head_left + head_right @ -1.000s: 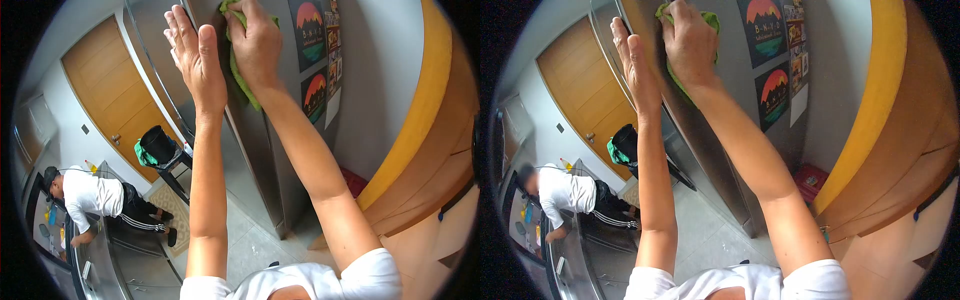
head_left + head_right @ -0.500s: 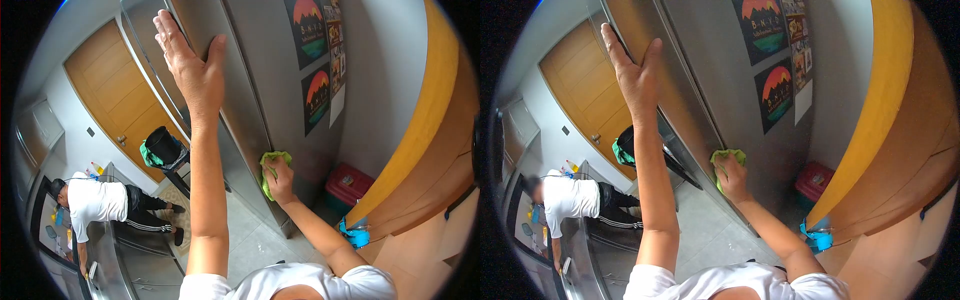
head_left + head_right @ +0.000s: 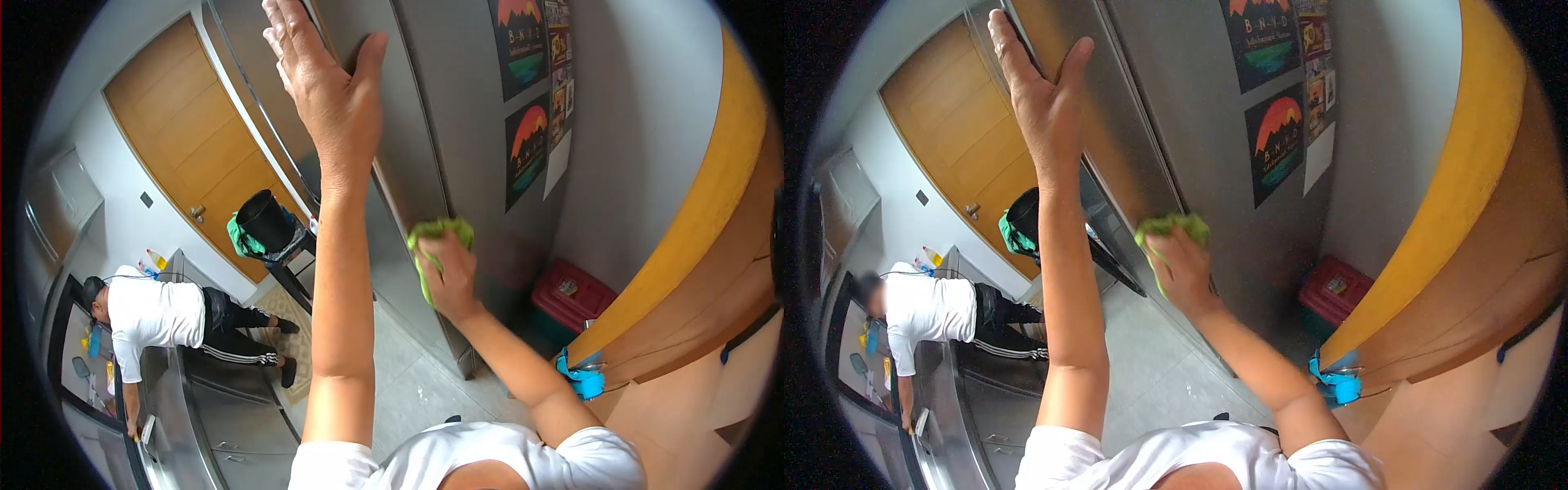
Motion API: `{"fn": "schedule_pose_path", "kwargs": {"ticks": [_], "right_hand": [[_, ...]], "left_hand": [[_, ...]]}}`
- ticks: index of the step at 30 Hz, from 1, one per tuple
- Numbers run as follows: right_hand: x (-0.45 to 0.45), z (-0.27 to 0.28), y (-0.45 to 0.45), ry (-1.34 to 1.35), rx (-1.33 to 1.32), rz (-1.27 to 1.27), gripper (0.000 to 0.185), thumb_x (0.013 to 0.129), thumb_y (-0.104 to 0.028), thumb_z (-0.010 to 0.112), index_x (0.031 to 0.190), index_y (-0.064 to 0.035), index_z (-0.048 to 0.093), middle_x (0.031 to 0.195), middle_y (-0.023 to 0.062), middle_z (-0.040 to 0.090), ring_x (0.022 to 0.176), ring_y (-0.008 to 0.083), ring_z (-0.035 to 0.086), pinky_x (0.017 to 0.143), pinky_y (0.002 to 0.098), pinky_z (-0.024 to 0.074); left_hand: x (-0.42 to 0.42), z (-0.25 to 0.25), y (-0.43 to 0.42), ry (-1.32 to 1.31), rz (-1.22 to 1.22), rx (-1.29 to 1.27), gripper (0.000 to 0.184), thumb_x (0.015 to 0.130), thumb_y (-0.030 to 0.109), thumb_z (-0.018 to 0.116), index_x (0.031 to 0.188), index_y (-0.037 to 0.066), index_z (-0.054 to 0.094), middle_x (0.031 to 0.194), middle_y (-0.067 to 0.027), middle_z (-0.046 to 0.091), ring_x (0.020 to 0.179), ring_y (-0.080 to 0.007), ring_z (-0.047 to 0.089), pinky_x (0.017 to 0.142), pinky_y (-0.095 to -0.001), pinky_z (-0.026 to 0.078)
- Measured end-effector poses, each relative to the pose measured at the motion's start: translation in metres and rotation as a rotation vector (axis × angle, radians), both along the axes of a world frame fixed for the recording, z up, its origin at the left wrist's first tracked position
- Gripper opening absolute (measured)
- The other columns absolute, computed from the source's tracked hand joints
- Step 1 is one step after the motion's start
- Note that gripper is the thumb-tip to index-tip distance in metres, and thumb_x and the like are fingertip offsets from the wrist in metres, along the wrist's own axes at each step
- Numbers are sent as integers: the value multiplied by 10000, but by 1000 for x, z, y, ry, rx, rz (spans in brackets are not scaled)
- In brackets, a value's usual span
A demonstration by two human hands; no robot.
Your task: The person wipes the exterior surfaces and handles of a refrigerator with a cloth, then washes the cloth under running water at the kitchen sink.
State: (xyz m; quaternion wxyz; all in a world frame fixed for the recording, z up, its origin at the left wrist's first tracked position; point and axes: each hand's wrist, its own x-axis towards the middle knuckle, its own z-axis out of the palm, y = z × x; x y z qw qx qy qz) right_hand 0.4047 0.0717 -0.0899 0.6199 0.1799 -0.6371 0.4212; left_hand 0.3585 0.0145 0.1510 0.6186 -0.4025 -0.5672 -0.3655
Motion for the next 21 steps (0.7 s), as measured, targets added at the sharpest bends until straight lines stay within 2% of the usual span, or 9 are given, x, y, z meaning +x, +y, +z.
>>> {"fn": "schedule_pose_path", "kwargs": {"ticks": [2,3,6,9,11,16,17,19,21], "right_hand": [[2,-57,-5,-62,-36,37,204,776,-6,697,948,-59,600,797,140,603,702,316,626,615,394,496],[7,-67,-5,-96,-35,31,204,779,-6,695,950,-64,600,792,131,597,694,306,622,606,387,493],[17,-63,-6,-153,3,32,204,784,-10,689,953,-80,599,776,103,579,672,277,609,584,369,486],[17,-8,-9,-103,90,22,203,788,-24,687,955,-95,597,762,78,557,653,257,596,572,360,481],[15,8,-15,-78,113,-22,203,792,-40,688,960,-102,594,752,65,541,641,249,587,570,359,481],[8,-85,-4,-232,-61,-35,200,807,-61,679,992,-66,603,905,135,662,837,321,662,685,389,520],[12,-86,5,-266,-110,-22,184,814,-53,672,985,-58,604,904,139,662,838,321,662,696,387,519],[16,-68,21,-330,-212,1,152,828,-37,657,972,-42,607,901,147,660,841,322,662,717,381,517],[21,2,32,-200,-266,-17,116,838,-20,640,950,-20,609,932,154,657,874,314,661,730,374,513]], "left_hand": [[14,-1,7,-5,-59,44,805,841,163,655,1490,30,199,1538,-179,231,1428,-312,202,1164,-391,155],[19,-2,9,-8,-88,65,760,856,114,611,1492,40,202,1547,-161,218,1435,-318,174,1184,-417,114],[12,0,3,-1,36,25,845,821,16,622,1508,50,130,1547,-183,200,1442,-329,142,1185,-414,112],[17,1,7,-80,-82,67,843,815,24,635,1501,32,146,1546,-184,199,1440,-332,147,1185,-416,112],[18,1,3,-57,-13,46,842,815,26,638,1500,30,147,1547,-184,197,1439,-337,146,1185,-417,112],[24,-2,3,-45,42,50,835,820,26,639,1498,29,153,1547,-183,200,1438,-335,153,1184,-414,116],[19,-1,3,-34,33,51,835,820,25,639,1498,30,154,1547,-182,201,1437,-336,157,1183,-414,122],[19,1,1,-45,-30,44,836,821,23,636,1500,30,147,1548,-181,195,1435,-338,163,1180,-419,140],[28,0,1,-100,-136,17,842,823,20,628,1502,28,130,1552,-180,183,1434,-342,164,1176,-430,164]]}}
